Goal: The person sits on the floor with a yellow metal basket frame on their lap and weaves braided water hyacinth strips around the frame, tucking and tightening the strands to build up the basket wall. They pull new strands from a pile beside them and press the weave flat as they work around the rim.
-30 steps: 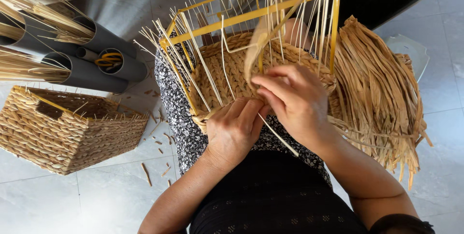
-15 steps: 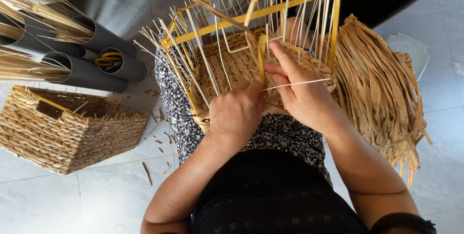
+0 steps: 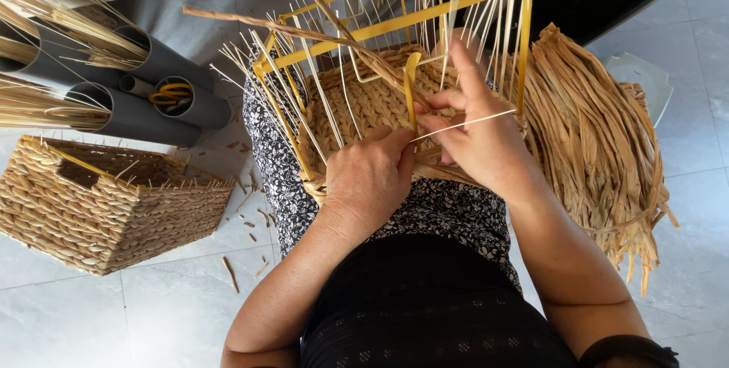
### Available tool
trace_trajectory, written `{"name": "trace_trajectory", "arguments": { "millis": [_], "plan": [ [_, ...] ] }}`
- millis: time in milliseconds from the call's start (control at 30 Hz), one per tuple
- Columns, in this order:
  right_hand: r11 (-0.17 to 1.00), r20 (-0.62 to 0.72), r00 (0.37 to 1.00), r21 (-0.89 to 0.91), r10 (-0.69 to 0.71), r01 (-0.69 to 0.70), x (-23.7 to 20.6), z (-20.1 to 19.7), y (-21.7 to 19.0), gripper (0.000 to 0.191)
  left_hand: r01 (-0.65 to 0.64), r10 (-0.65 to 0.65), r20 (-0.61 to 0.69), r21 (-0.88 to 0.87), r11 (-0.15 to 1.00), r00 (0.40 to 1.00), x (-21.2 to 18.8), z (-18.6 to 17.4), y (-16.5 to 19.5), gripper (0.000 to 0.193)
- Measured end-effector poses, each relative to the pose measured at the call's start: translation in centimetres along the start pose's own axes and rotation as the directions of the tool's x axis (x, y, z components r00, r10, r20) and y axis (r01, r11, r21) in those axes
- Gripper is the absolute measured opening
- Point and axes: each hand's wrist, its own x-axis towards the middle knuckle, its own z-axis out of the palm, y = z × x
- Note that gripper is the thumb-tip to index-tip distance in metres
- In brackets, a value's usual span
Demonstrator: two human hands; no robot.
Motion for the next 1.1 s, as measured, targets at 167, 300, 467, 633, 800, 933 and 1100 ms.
{"name": "trace_trajectory", "arguments": {
  "millis": [167, 300, 467, 633, 800, 933, 1100],
  "plan": [
    [0.966, -0.213, 0.970, 0.201, -0.119, 0.162, -2.1, 0.4, 1.7, 0.083, -0.021, 0.019, -0.038, -0.068, 0.997, 0.999, -0.1, -0.2, -0.2, 0.015],
    [0.895, -0.319, 0.888, 0.193, -0.330, 0.402, -4.5, 1.5, 2.5, 0.069, -0.011, 0.010, -0.012, -0.057, 0.998, 1.000, -0.2, 0.0, -0.4, 0.015],
    [0.930, -0.310, 0.887, 0.019, -0.343, 0.367, -4.3, 1.4, 2.2, 0.076, 0.007, -0.006, 0.088, -0.013, 1.000, 0.996, 0.1, 0.3, -0.6, 0.018],
    [0.929, -0.243, 0.950, 0.266, -0.196, 0.259, -2.1, 0.4, 2.2, 0.079, 0.017, -0.019, 0.112, 0.018, 1.000, 0.994, 0.3, 0.3, -0.6, 0.020],
    [0.766, -0.174, 0.954, 0.568, -0.246, 0.301, -2.4, 0.0, 2.7, 0.082, -0.002, 0.001, 0.092, 0.007, 1.000, 0.996, 0.1, 0.4, -0.6, 0.020],
    [0.883, -0.133, 0.940, 0.323, -0.315, 0.342, -2.9, 0.7, 2.8, 0.079, -0.004, 0.004, 0.064, -0.008, 1.000, 0.998, 0.0, 0.4, -0.6, 0.019],
    [0.891, -0.325, 0.830, -0.180, -0.453, 0.416, -3.2, 1.5, 2.2, 0.065, 0.000, 0.002, 0.080, -0.018, 1.000, 0.997, 0.1, 0.1, -0.6, 0.020]
  ]
}}
